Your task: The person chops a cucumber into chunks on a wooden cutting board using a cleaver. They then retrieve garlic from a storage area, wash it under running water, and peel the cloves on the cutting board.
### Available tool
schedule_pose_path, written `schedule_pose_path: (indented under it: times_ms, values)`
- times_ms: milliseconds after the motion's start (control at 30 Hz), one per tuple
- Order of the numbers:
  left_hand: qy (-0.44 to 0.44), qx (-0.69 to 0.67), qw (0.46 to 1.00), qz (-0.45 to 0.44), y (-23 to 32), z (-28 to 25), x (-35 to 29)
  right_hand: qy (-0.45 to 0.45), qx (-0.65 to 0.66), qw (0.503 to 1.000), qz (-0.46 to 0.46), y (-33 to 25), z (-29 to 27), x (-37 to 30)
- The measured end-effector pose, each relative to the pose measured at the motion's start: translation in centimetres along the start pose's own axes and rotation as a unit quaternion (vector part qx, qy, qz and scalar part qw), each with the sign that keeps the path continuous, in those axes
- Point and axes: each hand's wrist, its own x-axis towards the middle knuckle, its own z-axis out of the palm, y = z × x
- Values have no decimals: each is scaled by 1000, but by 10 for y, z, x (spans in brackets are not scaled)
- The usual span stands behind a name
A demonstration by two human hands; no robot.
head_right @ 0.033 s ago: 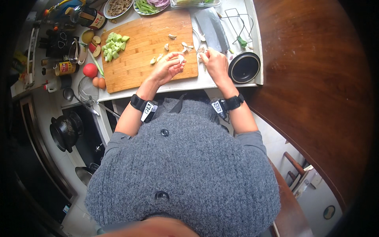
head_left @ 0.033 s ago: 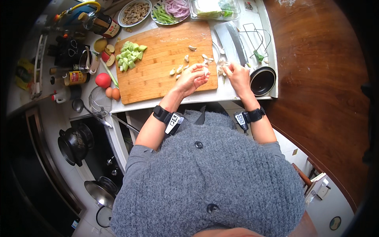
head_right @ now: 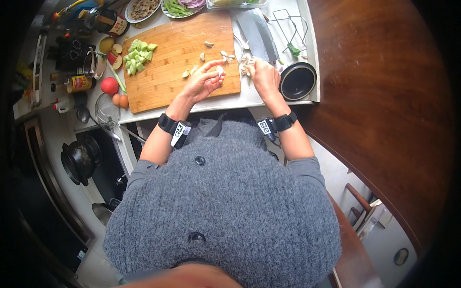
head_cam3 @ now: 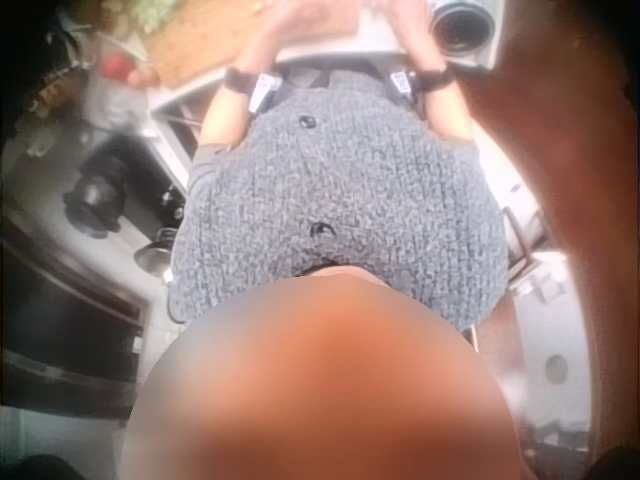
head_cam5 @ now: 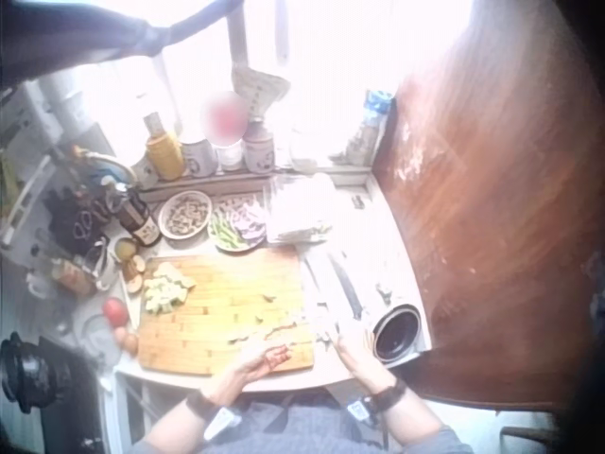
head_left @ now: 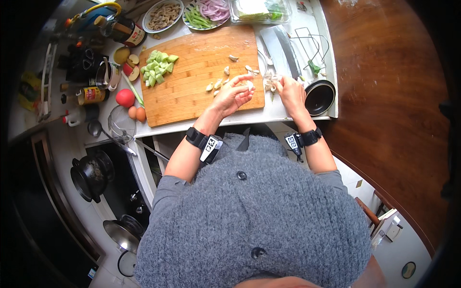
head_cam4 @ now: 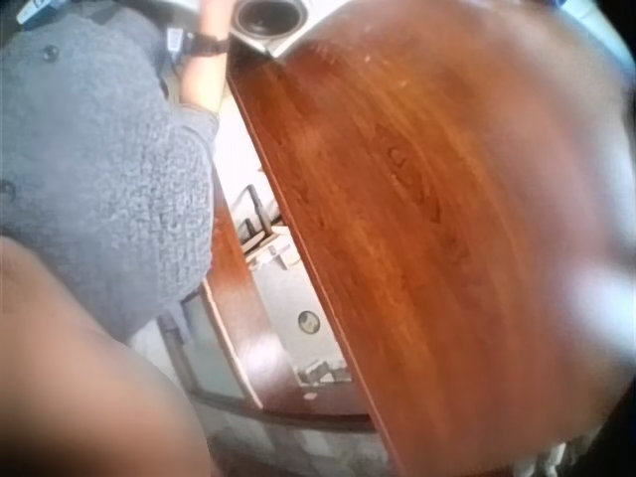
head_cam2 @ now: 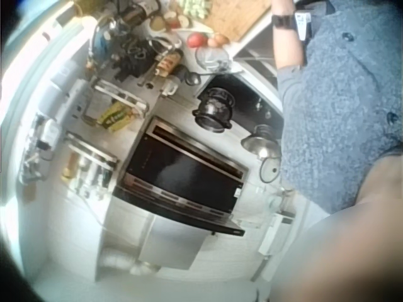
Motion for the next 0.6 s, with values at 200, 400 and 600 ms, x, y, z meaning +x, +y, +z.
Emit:
schedule_pose_path:
  times_ms: [200,400,600]
  values:
    - [43,-19,999,-3,-6,-7,15,3,125,988,-89,-4,19,-7]
    - [91,192,977,36,-6,1,13,-105,192,972,-90,-26,12,-7]
    - [80,197,976,50,-1,1,8,-97,168,974,-116,-28,15,-2]
